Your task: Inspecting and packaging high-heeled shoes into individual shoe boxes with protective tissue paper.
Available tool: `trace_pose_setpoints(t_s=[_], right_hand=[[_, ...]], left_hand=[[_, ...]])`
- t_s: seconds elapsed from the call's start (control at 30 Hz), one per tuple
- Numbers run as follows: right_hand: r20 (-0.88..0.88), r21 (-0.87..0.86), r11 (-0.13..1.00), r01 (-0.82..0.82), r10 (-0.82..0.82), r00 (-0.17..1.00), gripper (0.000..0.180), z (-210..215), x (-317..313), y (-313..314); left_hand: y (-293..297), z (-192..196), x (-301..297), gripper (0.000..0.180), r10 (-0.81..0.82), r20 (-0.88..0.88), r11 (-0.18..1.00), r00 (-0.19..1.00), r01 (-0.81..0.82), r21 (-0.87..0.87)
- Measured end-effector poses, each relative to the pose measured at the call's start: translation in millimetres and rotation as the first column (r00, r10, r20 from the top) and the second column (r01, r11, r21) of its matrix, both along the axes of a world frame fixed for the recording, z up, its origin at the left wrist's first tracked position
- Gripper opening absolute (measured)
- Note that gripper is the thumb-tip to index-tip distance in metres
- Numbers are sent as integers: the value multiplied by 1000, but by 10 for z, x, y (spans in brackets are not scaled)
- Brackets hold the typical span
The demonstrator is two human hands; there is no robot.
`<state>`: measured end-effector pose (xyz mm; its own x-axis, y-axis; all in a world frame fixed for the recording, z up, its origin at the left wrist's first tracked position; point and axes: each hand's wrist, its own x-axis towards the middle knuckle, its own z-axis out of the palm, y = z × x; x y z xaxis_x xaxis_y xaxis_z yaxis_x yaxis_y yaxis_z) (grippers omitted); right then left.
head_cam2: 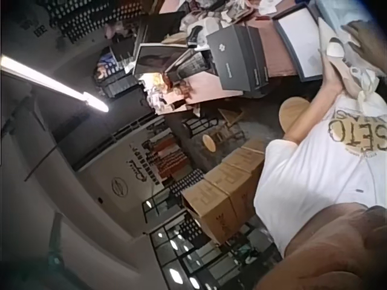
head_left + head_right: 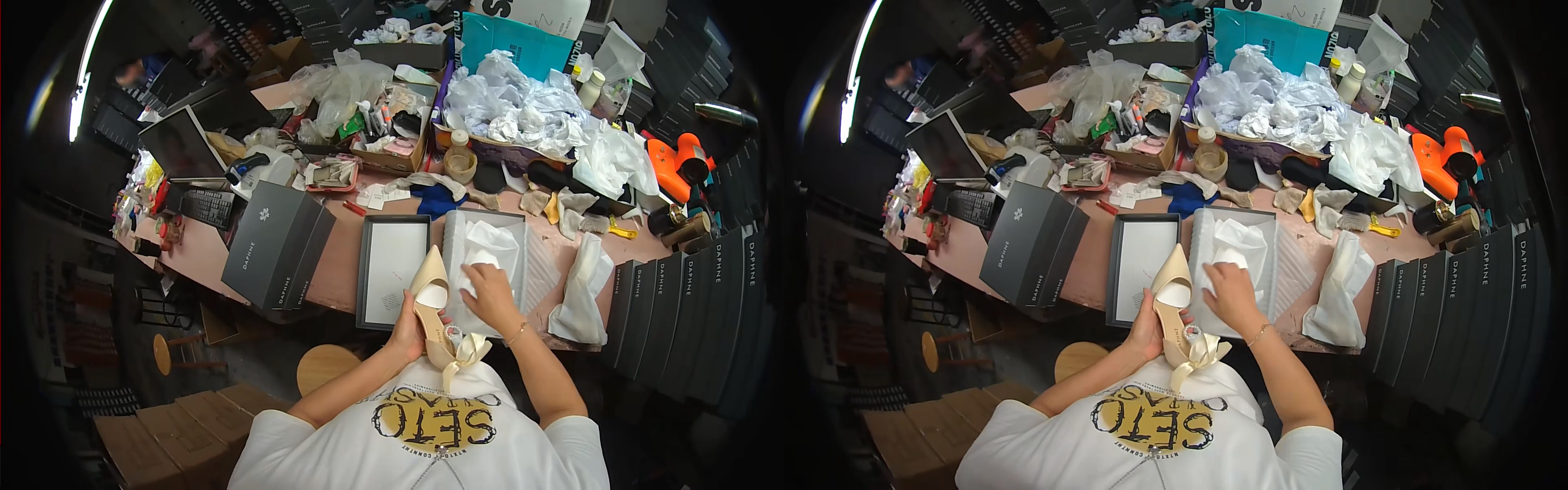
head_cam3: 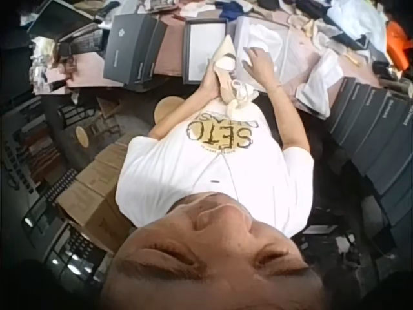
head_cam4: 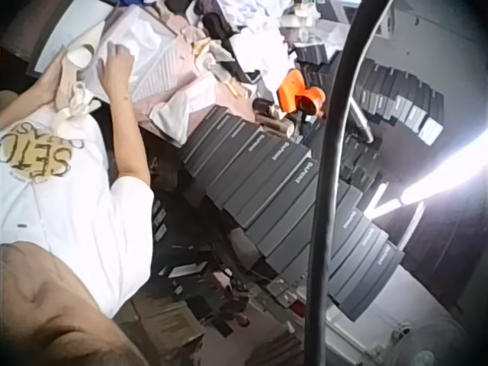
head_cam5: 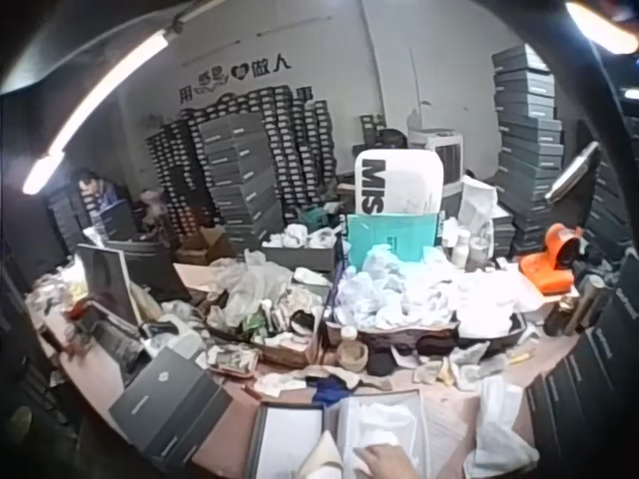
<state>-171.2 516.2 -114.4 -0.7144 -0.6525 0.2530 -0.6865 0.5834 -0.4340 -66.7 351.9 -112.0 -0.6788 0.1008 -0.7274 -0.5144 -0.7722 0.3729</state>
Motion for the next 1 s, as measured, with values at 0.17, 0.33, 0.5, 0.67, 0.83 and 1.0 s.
trace_pose_setpoints(t_s=[0.17, 0.33, 0.5, 0.67, 0.83, 1.0], right_hand=[[41, 137, 958, -250, 247, 968, 26, 6, 233, -172], [232, 161, 931, -327, 286, 929, 24, -55, 134, -136], [78, 120, 951, -286, 279, 957, 22, -83, 116, -175], [33, 101, 972, -212, 210, 977, 22, -157, 201, -139], [-53, 46, 997, 61, -59, 997, 15, 228, 122, 340], [463, -175, 983, 56, 32, 886, 37, 217, -44, 158]], left_hand=[[150, 140, -35, 73, -62, -87, 997, 994, 58, -54], [77, -71, 21, 73, -174, -72, 985, 982, 175, 8], [152, -12, -31, 74, -195, -93, 979, 976, 189, -71], [140, -97, -4, 72, -78, -135, 997, 988, 74, -30], [-18, -74, 13, 67, 82, 4, 997, 997, -82, 11], [50, -111, -67, 64, 70, -66, 997, 995, -71, -7]])
